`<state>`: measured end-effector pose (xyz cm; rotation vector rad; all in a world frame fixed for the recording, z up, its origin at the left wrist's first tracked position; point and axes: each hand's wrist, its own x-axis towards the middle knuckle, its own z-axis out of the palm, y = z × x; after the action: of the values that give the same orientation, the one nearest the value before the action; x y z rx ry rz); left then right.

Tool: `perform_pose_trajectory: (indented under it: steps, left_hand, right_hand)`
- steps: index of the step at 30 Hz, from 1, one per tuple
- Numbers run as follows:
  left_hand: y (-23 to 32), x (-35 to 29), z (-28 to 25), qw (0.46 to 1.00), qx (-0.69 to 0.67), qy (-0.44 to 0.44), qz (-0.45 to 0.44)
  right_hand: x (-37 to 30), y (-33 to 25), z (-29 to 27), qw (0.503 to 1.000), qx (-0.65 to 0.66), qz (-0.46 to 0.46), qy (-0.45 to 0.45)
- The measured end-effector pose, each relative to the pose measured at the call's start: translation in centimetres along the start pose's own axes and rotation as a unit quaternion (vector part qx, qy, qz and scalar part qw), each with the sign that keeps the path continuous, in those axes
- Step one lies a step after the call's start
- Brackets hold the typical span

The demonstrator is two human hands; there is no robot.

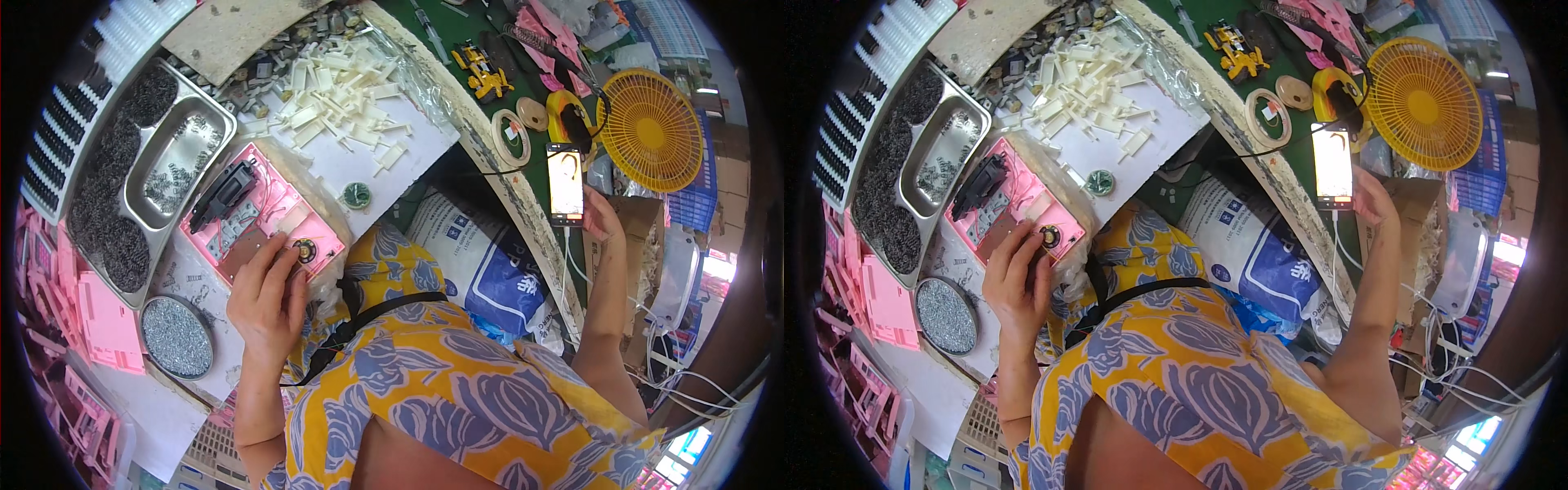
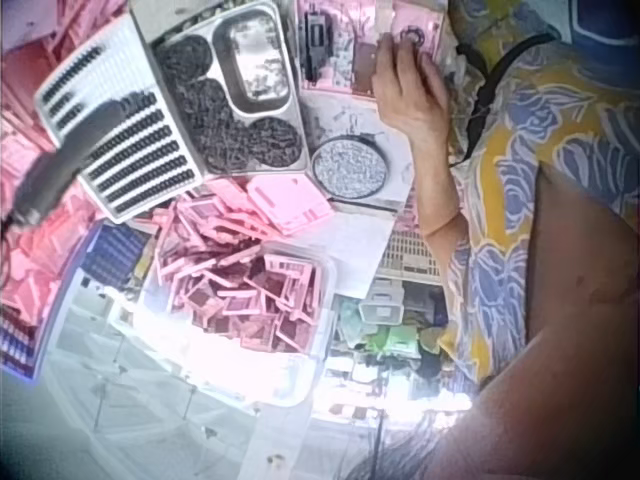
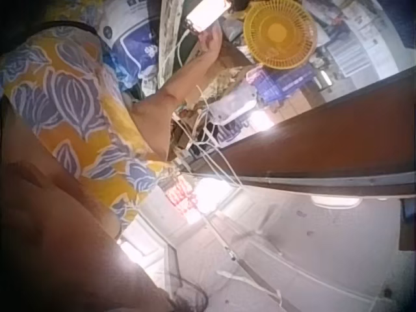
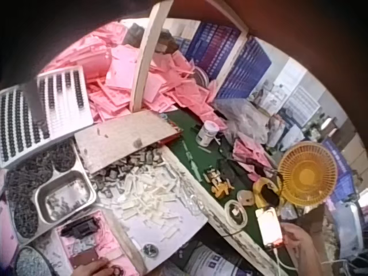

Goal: Assembling a pink electronic toy by installing components, soldering wires, and fastening the housing with an electric screwdriver.

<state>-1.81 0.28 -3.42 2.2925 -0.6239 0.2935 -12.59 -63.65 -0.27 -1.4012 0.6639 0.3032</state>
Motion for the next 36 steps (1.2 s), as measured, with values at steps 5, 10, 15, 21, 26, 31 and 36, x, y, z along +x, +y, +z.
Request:
perform_pose_trajectory:
  steps: [5, 10, 15, 21, 26, 31, 36]
  left_hand:
    - [0.2, -0.2, -0.2, 1.000, -0.002, -0.016, -0.014]
    - [0.7, 0.0, -0.3, 0.997, -0.028, -0.045, -0.047]
    - [0.5, 0.3, -0.1, 1.000, 0.007, -0.023, -0.012]
    - [-0.5, -0.6, -0.7, 1.000, 0.008, -0.018, -0.007]
    - [-0.7, -1.0, -1.4, 0.992, -0.099, 0.026, -0.070]
    - [0.3, 0.1, -1.9, 0.986, -0.116, 0.007, -0.122]
    - [0.6, 2.6, -1.0, 0.993, -0.038, -0.081, -0.072]
  right_hand:
    - [2.1, 0.1, -1.1, 1.000, 0.014, -0.004, 0.019]
    - [0.1, -6.9, 5.9, 0.795, -0.557, 0.100, 0.221]
    - [-0.7, -7.8, 21.0, 0.860, -0.487, -0.032, -0.152]
    - [4.1, -4.6, 36.1, 0.817, -0.403, -0.297, -0.287]
    - [6.9, -3.9, 42.9, 0.731, -0.415, -0.460, -0.288]
    - [9.0, -4.5, 44.2, 0.716, -0.445, -0.466, -0.268]
    - [11.3, -6.5, 42.8, 0.742, -0.472, -0.444, -0.170]
